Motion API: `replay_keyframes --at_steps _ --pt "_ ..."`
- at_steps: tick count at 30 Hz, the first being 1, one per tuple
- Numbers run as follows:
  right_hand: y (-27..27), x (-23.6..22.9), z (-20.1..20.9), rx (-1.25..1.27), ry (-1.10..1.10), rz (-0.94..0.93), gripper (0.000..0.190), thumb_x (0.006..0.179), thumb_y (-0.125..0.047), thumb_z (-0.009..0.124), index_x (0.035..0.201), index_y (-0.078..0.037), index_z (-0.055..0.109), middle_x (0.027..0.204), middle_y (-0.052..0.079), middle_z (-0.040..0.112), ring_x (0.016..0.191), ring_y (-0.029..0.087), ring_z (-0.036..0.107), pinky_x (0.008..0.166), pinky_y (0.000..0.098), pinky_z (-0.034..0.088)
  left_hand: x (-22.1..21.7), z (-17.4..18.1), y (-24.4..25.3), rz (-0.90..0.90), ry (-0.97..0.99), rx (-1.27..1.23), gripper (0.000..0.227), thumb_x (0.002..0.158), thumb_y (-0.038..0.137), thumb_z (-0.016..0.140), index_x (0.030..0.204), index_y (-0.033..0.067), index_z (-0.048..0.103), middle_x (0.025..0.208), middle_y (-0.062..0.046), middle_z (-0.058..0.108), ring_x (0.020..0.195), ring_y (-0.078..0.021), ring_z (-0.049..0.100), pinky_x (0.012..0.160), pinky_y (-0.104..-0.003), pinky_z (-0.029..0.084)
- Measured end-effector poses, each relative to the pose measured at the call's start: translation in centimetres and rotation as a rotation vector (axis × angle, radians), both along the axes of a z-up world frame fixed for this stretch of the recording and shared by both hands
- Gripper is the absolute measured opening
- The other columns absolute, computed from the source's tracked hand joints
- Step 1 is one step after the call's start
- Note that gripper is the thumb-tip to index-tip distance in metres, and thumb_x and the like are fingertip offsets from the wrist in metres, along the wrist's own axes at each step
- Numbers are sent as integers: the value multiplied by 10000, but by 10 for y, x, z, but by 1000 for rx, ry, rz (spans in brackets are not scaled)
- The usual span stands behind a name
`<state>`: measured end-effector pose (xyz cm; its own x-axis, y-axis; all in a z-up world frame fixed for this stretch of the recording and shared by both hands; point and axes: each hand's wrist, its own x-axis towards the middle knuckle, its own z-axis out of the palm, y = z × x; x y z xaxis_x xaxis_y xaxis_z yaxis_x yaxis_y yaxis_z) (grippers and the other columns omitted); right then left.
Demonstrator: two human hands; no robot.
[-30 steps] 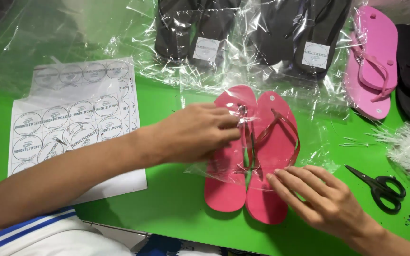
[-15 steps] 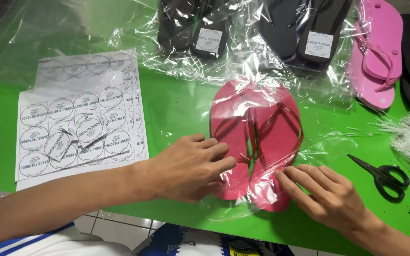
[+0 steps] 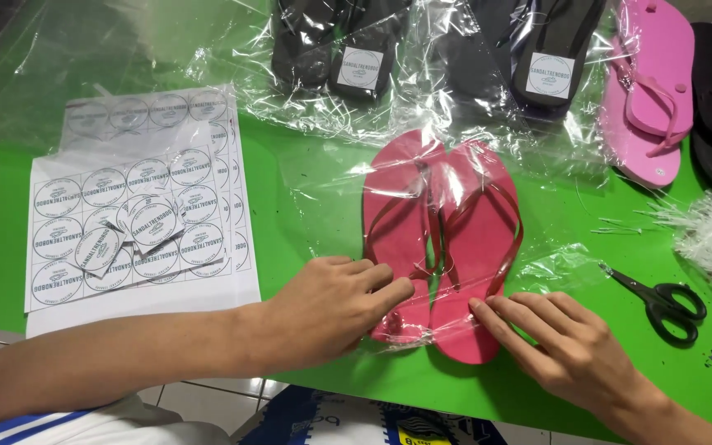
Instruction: The person trims excess material from the straps of pink flip-flops using scissors. They then place the flip-flops into a clear plastic bag, apply a sticker to the packaging, and set the bag aside. The person repeats the trimming process on a second pair of pink flip-flops.
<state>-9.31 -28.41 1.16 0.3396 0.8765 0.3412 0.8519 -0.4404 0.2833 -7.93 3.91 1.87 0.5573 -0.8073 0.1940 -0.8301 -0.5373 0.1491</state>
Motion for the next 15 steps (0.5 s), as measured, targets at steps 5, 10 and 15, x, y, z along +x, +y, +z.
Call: replay_keyframes --at_steps 5,10,15 --pt "2 0 2 37 -7 10 354 952 27 619 1298 -29 667 1171 114 739 988 239 709 835 392 569 3 7 7 -12 -132 -226 182 963 211 751 1060 109 636 993 -97 599 740 -197 614 574 -340 588" --pt "4 1 10 74 -95 -76 333 917 26 707 1242 -47 728 1193 101 762 1026 234 723 872 371 551 9 37 12 27 -331 -322 129 900 -23 657 1012 7 715 1107 -126 679 857 -246 643 634 -346 545" --pt "-5 -3 -13 287 -245 25 265 896 -145 882 1123 -113 749 1024 100 755 801 180 662 683 303 504 24 37 13 155 -267 -365 444 891 38 745 1311 -50 632 1220 -190 685 595 -166 654 453 -238 568"
